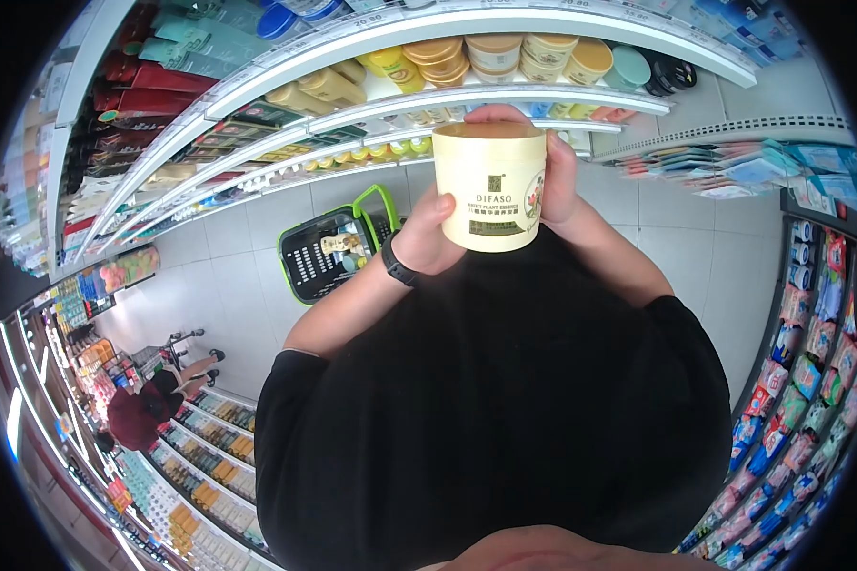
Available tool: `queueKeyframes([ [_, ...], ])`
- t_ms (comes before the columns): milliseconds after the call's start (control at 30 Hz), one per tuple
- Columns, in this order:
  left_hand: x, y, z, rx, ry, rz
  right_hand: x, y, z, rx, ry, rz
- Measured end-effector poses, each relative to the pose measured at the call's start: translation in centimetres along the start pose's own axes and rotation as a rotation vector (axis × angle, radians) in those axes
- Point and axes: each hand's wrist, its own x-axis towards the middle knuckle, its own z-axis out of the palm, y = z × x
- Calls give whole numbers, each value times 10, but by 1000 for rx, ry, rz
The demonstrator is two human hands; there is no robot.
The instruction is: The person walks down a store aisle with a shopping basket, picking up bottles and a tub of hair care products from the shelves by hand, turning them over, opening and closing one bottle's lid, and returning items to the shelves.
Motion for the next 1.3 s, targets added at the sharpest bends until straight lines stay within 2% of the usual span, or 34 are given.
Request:
queueKeyframes([
  [1300,3,0,0,-26,-4,20,3,8,-6,23,24,-1],
])
